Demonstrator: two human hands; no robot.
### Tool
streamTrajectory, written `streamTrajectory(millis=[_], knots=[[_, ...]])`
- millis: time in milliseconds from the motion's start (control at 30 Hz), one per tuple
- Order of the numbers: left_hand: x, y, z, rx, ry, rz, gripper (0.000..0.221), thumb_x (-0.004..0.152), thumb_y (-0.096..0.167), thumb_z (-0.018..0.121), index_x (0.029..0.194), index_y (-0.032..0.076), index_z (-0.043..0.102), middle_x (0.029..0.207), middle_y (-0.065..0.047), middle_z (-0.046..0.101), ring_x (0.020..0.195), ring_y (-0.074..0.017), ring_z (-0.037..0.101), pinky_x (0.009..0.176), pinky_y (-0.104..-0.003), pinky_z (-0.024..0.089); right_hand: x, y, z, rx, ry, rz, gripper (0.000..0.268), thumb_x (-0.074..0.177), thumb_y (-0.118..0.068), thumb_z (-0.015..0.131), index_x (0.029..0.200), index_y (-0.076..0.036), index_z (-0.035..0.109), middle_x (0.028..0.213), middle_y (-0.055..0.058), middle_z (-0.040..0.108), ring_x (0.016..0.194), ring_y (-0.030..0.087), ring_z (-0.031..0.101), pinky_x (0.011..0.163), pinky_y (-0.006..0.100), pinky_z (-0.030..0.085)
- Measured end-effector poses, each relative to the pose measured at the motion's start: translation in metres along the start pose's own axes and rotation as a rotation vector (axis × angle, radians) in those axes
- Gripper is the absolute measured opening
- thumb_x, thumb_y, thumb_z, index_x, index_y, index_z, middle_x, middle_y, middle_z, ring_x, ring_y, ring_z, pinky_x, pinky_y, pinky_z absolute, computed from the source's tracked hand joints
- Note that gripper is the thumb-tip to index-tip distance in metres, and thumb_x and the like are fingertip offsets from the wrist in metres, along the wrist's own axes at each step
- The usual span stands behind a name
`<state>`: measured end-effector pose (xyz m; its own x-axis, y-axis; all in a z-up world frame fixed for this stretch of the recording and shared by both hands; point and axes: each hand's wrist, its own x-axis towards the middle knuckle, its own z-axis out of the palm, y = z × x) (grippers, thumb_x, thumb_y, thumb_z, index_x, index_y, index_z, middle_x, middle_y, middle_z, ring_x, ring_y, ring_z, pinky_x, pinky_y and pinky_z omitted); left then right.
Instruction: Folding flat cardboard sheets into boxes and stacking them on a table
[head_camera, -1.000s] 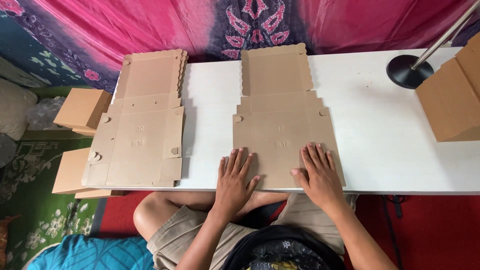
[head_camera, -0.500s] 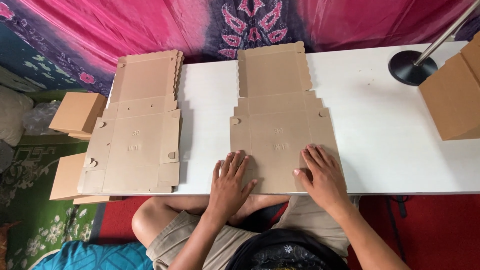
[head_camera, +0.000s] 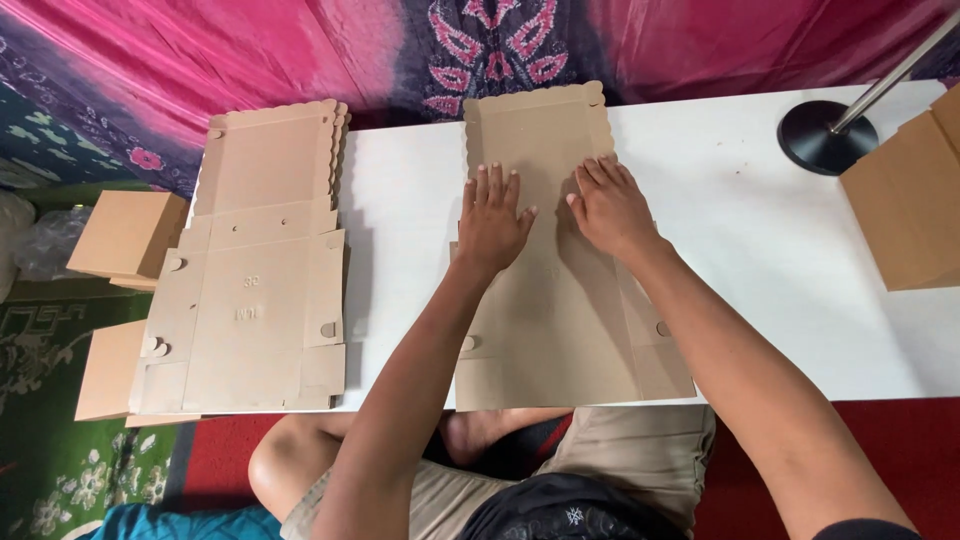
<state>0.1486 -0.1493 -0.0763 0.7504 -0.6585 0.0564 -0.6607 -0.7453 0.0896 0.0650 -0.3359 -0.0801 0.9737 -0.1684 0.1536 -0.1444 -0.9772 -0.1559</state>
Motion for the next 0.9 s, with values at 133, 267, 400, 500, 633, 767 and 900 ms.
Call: streamTrajectory(millis=[133, 267, 400, 500, 633, 767, 900], knots=[[0.01, -0.013, 0.014, -0.013, -0.029, -0.037, 0.067, 0.107, 0.054, 0.025, 0.159, 0.013, 0.035, 0.168, -0.016, 0.027, 0.157, -0.0338, 0.021, 0.129, -0.048, 0.008, 0.01, 0.012, 0.013, -0.037, -0.02, 0.002, 0.056, 0.11, -0.035, 0.04, 0.148, 0.004, 0.053, 0.155, 0.024, 0.049, 0.148, 0.036, 0.041, 0.123, 0.048, 0.025], [0.008, -0.015, 0.007, -0.064, -0.048, -0.049, 0.069, 0.107, 0.054, 0.024, 0.161, 0.012, 0.031, 0.169, -0.016, 0.023, 0.158, -0.033, 0.017, 0.128, -0.051, 0.005, 0.006, 0.015, 0.011, 0.033, -0.036, 0.026, 0.06, 0.111, -0.037, 0.034, 0.151, 0.006, 0.048, 0.159, 0.025, 0.043, 0.15, 0.037, 0.037, 0.124, 0.049, 0.022], [0.007, -0.016, 0.003, -0.094, -0.075, -0.072, 0.073, 0.106, 0.057, 0.023, 0.162, 0.011, 0.027, 0.17, -0.016, 0.019, 0.159, -0.0312, 0.011, 0.127, -0.054, 0.001, 0.004, 0.009, 0.006, 0.079, -0.09, 0.065, 0.063, 0.111, -0.038, 0.027, 0.154, 0.006, 0.042, 0.163, 0.025, 0.036, 0.153, 0.037, 0.031, 0.126, 0.049, 0.017], [0.012, -0.019, -0.003, -0.04, -0.096, -0.055, 0.074, 0.104, 0.061, 0.022, 0.16, 0.013, 0.032, 0.168, -0.016, 0.026, 0.157, -0.0305, 0.021, 0.125, -0.057, 0.007, 0.012, 0.011, 0.003, 0.054, -0.099, 0.07, 0.062, 0.109, -0.04, 0.033, 0.152, 0.003, 0.045, 0.161, 0.023, 0.04, 0.151, 0.035, 0.035, 0.123, 0.049, 0.024], [0.066, -0.052, 0.034, -0.033, 0.01, -0.063, 0.054, 0.102, 0.06, 0.036, 0.137, 0.026, 0.06, 0.14, -0.003, 0.055, 0.136, -0.0228, 0.052, 0.116, -0.051, 0.034, 0.041, 0.042, 0.012, 0.076, -0.039, 0.053, 0.052, 0.105, -0.04, 0.048, 0.143, -0.005, 0.06, 0.142, 0.014, 0.058, 0.136, 0.03, 0.052, 0.111, 0.048, 0.041], [0.088, -0.047, 0.001, -0.039, 0.149, -0.075, 0.048, 0.106, 0.049, 0.041, 0.143, 0.021, 0.053, 0.144, -0.007, 0.048, 0.139, -0.0259, 0.044, 0.117, -0.046, 0.032, 0.086, 0.063, 0.009, 0.19, 0.21, 0.026, 0.042, 0.107, -0.026, 0.053, 0.136, 0.002, 0.064, 0.13, 0.02, 0.064, 0.125, 0.037, 0.059, 0.101, 0.049, 0.046], [0.104, -0.04, 0.014, -0.003, 0.084, -0.066, 0.068, 0.107, 0.054, 0.028, 0.16, 0.012, 0.033, 0.168, -0.015, 0.026, 0.157, -0.0313, 0.02, 0.129, -0.049, 0.01, 0.112, 0.081, 0.03, 0.066, 0.185, -0.059, 0.055, 0.111, -0.035, 0.044, 0.144, 0.007, 0.057, 0.149, 0.028, 0.054, 0.142, 0.042, 0.046, 0.115, 0.053, 0.036]])
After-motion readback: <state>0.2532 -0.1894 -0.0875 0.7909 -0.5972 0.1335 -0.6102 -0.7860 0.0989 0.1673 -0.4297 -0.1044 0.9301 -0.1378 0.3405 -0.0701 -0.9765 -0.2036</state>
